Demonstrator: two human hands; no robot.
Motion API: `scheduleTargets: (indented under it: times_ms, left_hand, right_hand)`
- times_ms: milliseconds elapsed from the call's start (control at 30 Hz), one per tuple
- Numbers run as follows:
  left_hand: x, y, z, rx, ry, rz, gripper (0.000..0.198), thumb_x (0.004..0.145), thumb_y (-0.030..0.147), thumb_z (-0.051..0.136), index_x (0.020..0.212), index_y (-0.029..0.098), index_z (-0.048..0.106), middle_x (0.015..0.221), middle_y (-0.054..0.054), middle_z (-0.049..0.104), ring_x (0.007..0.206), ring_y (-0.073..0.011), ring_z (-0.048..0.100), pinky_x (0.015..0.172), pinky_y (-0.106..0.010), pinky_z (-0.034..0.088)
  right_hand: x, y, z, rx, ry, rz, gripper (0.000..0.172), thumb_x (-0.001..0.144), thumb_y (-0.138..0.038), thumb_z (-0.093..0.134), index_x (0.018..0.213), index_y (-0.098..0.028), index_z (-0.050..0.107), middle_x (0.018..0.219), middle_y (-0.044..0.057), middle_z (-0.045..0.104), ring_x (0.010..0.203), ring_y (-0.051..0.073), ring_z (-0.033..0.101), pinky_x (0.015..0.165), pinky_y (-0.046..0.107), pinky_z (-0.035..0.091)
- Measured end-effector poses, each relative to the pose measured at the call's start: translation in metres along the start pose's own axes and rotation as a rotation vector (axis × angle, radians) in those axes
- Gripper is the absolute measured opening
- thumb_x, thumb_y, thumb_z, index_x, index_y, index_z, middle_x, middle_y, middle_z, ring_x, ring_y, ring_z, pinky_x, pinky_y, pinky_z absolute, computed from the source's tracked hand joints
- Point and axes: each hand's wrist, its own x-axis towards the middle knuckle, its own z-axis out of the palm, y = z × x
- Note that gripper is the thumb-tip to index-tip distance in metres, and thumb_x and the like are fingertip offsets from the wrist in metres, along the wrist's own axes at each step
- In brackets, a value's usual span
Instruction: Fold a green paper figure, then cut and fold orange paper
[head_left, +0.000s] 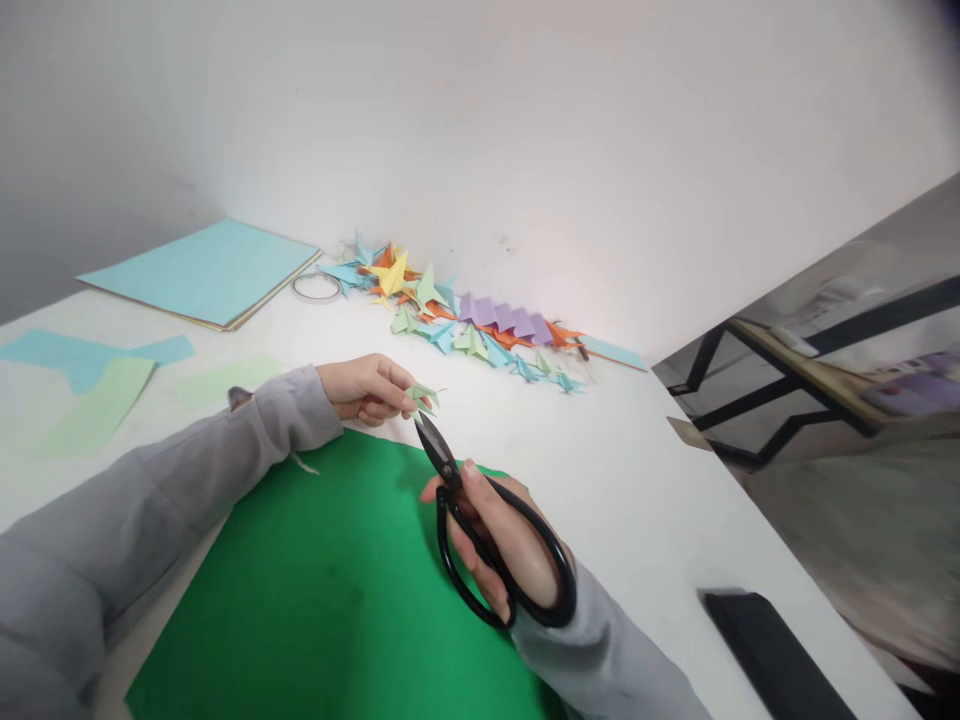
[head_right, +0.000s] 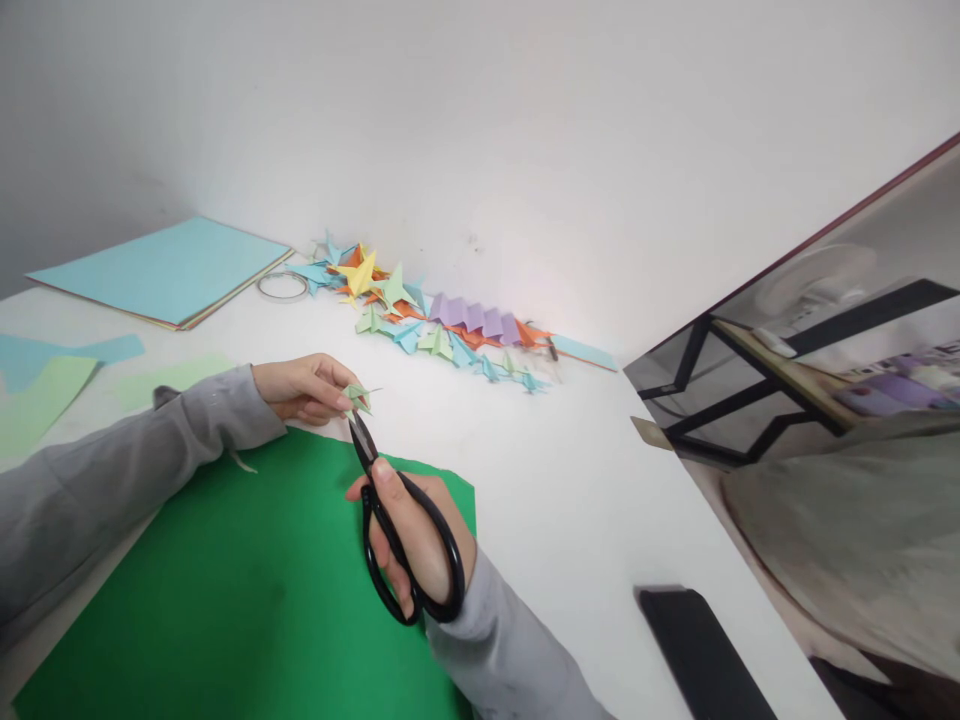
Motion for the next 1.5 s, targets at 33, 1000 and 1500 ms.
scheduleTargets:
  times_ms: [33,1000,1500]
  left_hand:
    - [-0.0001,-0.0001,-0.0001,0.0,0.001,0.002,0.015,0.057,0.01,0.073,0.071,0.007,0.068,0.035,0.005,0.04,0.029,-0.0003,0.026,0.028,-0.012,0.018]
    - [0.0002,0.0001,0.0024,0.032,0.043,0.051,0.013,0.055,0.01,0.072,0.067,0.006,0.068,0.035,0.003,0.042,0.029,-0.0005,0.026,0.029,-0.014,0.016]
    - [0.0006,-0.0008,0.0021,0.073,0.062,0.112,0.013,0.054,0.012,0.072,0.066,0.007,0.068,0.034,0.004,0.04,0.03,-0.0011,0.026,0.031,-0.016,0.015]
  right_hand:
    - [-0.0002,-0.0004,0.0002,-0.003,0.003,0.002,0.065,0.075,-0.067,0.042,0.101,-0.009,0.059,0.037,-0.006,0.045,0.02,0.006,0.035,0.02,0.015,0.027]
    - [0.0017,0.002,0.001,0.023,0.013,0.022,0.066,0.076,-0.067,0.04,0.099,-0.009,0.059,0.035,-0.006,0.045,0.018,0.006,0.035,0.019,0.015,0.027]
    - [0.0016,0.0032,0.0003,0.038,0.006,0.005,0.062,0.076,-0.065,0.042,0.097,-0.009,0.059,0.035,-0.007,0.044,0.018,0.006,0.035,0.019,0.014,0.026]
